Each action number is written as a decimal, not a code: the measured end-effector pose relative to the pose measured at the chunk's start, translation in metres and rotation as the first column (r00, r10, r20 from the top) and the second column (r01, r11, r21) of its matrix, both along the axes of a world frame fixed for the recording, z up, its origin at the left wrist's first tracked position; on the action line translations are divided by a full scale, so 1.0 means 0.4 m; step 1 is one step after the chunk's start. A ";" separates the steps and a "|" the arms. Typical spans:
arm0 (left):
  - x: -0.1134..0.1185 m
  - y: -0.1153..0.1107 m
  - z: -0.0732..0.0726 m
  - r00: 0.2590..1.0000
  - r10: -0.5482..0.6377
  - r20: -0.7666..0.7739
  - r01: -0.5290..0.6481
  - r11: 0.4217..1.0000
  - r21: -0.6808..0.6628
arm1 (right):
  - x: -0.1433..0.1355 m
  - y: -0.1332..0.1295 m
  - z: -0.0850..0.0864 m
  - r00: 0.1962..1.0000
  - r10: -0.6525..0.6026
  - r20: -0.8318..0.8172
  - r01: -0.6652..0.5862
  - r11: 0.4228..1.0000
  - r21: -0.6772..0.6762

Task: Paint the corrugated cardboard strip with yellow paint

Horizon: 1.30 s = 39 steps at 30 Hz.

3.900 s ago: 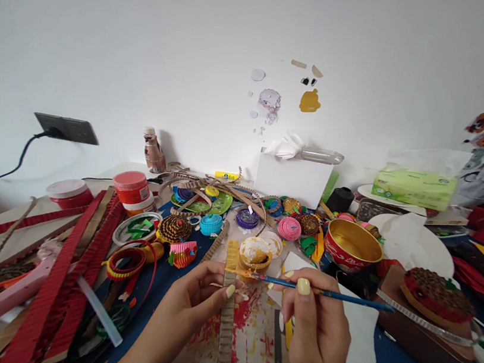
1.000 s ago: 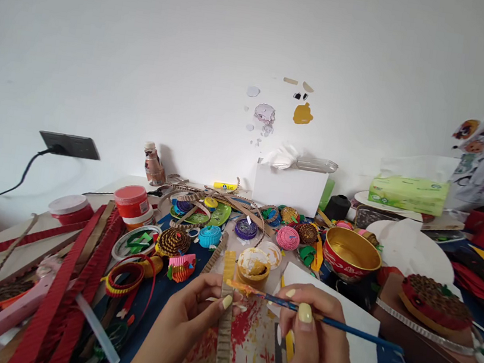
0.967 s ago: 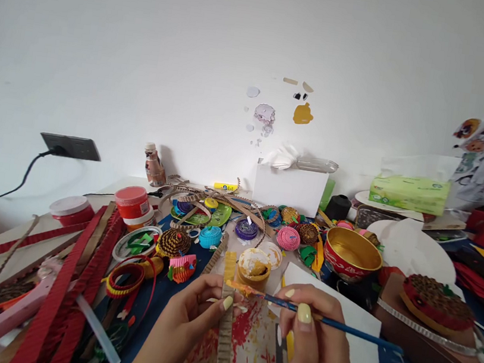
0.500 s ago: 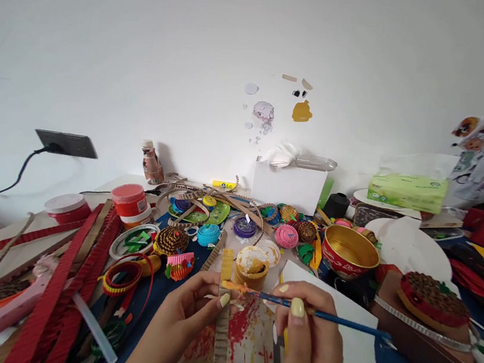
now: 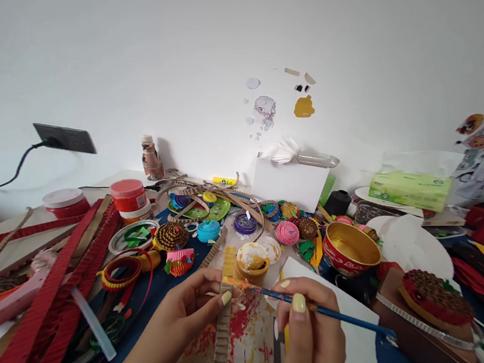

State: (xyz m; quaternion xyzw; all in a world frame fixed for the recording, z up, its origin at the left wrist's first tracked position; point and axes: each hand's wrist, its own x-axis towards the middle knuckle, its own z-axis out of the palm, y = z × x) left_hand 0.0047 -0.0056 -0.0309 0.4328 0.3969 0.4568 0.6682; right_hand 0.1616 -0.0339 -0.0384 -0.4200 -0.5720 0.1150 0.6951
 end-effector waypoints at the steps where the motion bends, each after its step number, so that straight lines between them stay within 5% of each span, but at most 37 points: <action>1: 0.001 0.000 0.001 1.000 0.001 0.001 -0.001 1.000 -0.001 | 0.000 0.000 0.000 1.000 -0.004 0.002 0.004 1.000 -0.002; 14: 0.000 -0.001 0.005 0.999 0.030 0.043 -0.029 0.999 -0.022 | 0.006 0.000 -0.003 0.998 -0.028 0.049 0.029 0.999 -0.017; 39: 0.000 -0.003 0.013 0.996 0.030 0.082 -0.028 0.999 -0.025 | 0.000 0.010 0.019 0.968 -0.125 -0.219 0.109 0.991 -0.083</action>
